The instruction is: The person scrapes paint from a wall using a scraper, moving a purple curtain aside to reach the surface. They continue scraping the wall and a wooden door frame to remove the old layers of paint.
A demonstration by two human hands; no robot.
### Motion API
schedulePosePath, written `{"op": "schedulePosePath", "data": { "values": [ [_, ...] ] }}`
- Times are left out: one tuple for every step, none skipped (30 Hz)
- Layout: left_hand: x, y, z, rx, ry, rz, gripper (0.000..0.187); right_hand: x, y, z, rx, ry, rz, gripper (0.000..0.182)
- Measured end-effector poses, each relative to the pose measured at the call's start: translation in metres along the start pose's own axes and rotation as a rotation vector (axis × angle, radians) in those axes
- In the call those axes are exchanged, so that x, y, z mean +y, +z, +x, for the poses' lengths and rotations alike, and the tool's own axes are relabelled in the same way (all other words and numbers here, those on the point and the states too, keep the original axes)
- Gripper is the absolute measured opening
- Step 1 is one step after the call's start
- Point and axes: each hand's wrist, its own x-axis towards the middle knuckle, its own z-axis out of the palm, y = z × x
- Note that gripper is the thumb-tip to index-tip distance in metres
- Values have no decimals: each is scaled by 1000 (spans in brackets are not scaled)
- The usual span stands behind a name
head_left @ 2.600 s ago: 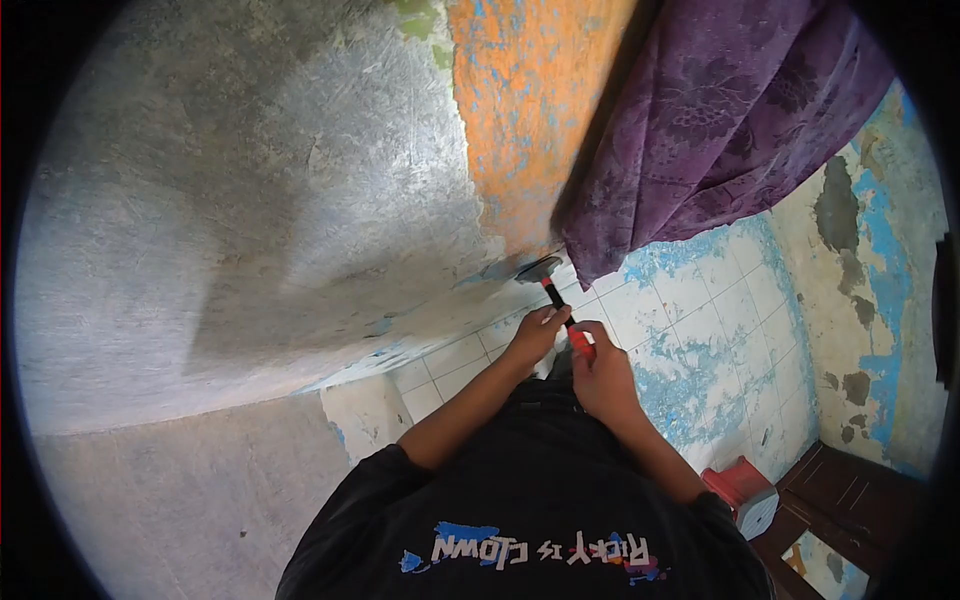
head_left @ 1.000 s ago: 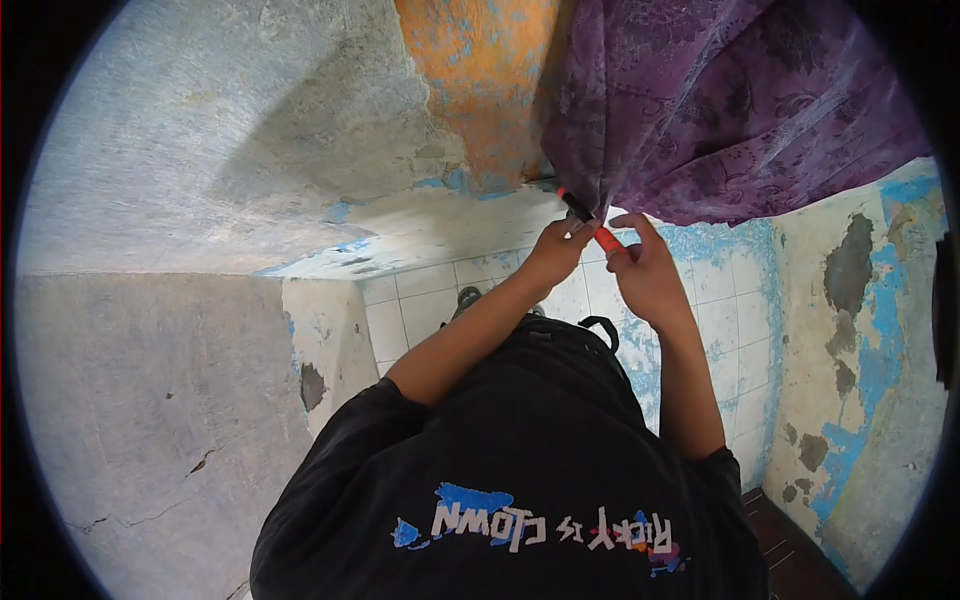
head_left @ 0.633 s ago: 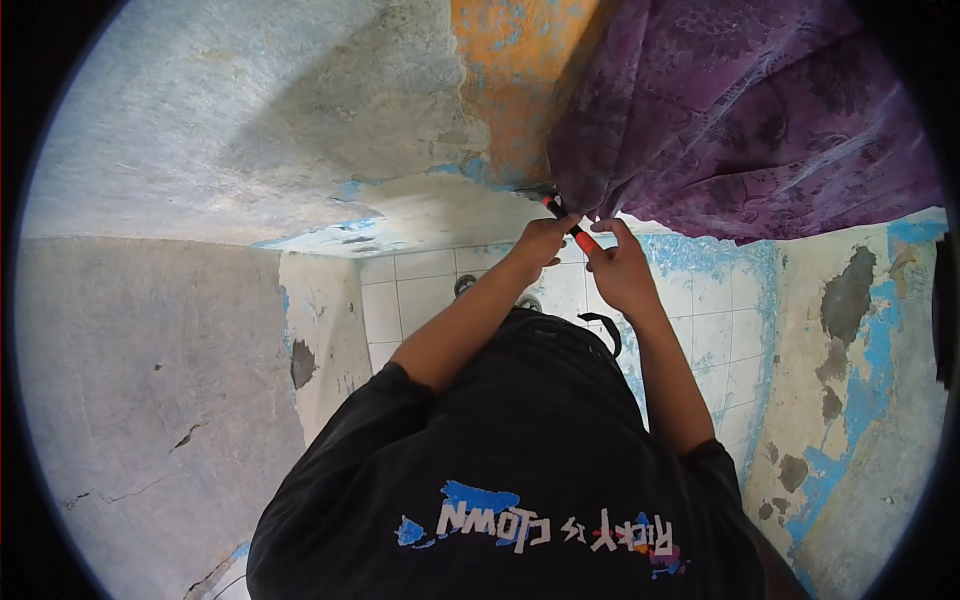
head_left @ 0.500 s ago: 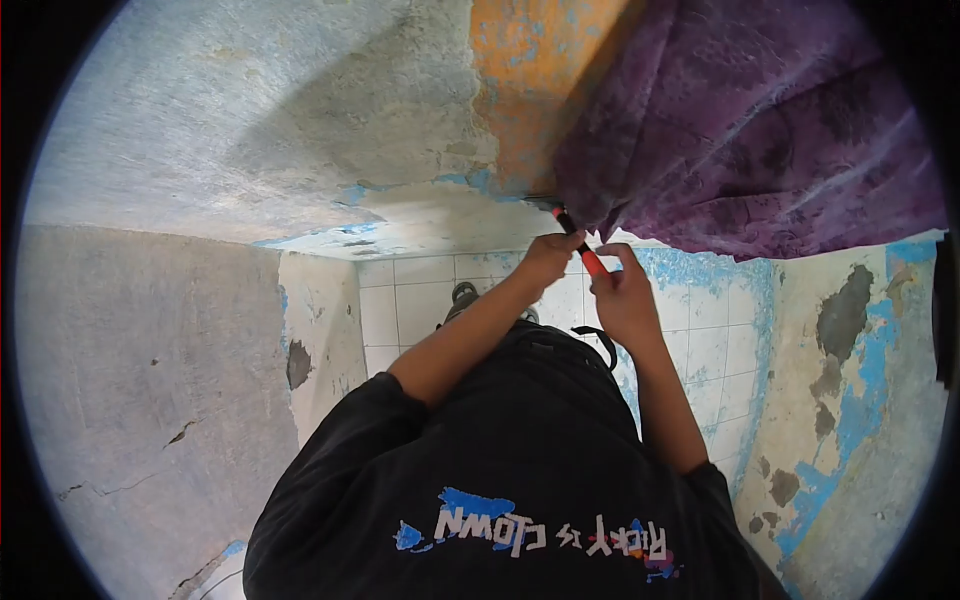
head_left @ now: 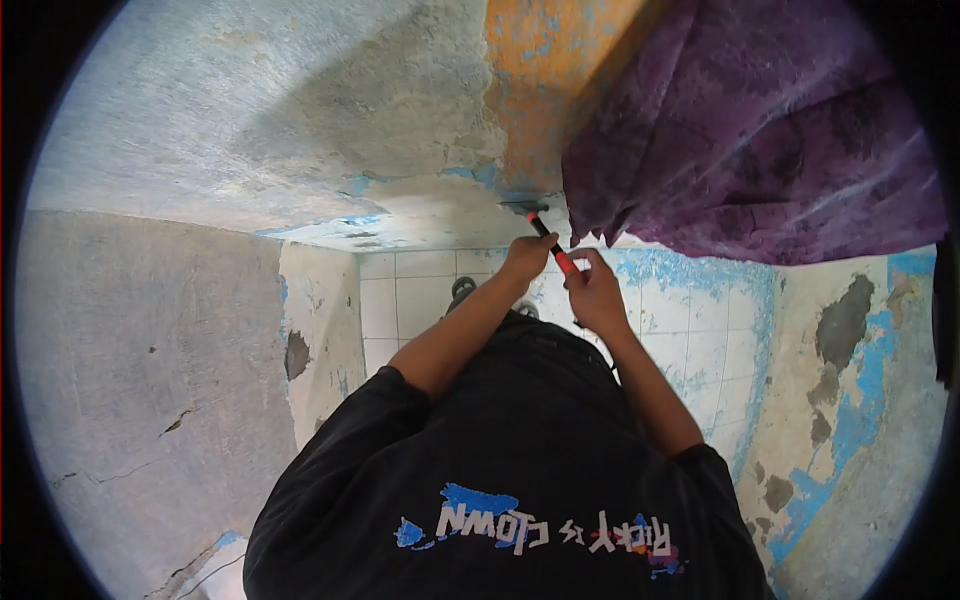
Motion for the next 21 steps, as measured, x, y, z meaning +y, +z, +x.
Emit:
{"op": "schedulePosePath", "data": {
  "values": [
    [13,2,-11,21,71,-33,48,-16,-7,-10,13,-87,-80,25],
    [18,5,-29,42,133,-62,48,-32,-15,-19,16,-59,-32,25],
    [17,9,-43,58,180,-84,48,-44,-21,-31,16,-15,21,25],
    [13,9,-41,84,211,-34,47,-56,-26,-36,39,-8,14,25],
    [10,6,-38,74,152,-47,47,-51,-21,-32,33,-15,8,24],
    [10,3,-34,61,101,-62,46,-40,-14,-23,33,-29,-1,24],
    [9,2,-28,46,59,-79,46,-29,-9,-17,37,-49,-13,23],
    [5,-3,-19,41,44,-6,45,-16,-2,-11,41,-67,-60,24],
    [11,1,-25,60,113,-17,44,-27,-3,-18,37,-43,-34,24],
    [18,6,-40,83,181,-27,44,-39,-10,-27,59,-68,-25,24],
    [18,9,-50,106,234,-32,43,-48,-15,-37,76,-80,-11,25],
    [16,12,-49,163,302,-3,42,-55,-17,-40,79,-60,-20,25],
    [11,7,-44,139,210,-24,42,-57,-18,-40,84,-37,-30,25],
    [8,4,-35,114,124,-48,42,-45,-12,-29,68,-27,-47,25],
    [9,5,-29,88,49,-76,42,-29,-2,-19,87,-56,-31,26],
    [12,9,-30,76,99,-56,43,-19,1,-19,86,-74,-57,26],
    [13,12,-33,69,153,-38,43,-13,2,-20,83,-99,-83,26],
    [13,14,-37,70,204,-19,44,-27,-8,-32,100,-105,-76,27],
    [10,13,-41,71,241,5,45,-34,-13,-41,135,-104,-29,27],
    [23,17,-59,86,313,37,45,-49,-18,-49,137,-54,-8,27],
    [19,14,-58,78,246,42,45,-57,-21,-55,143,-1,12,27]
  ]
}}
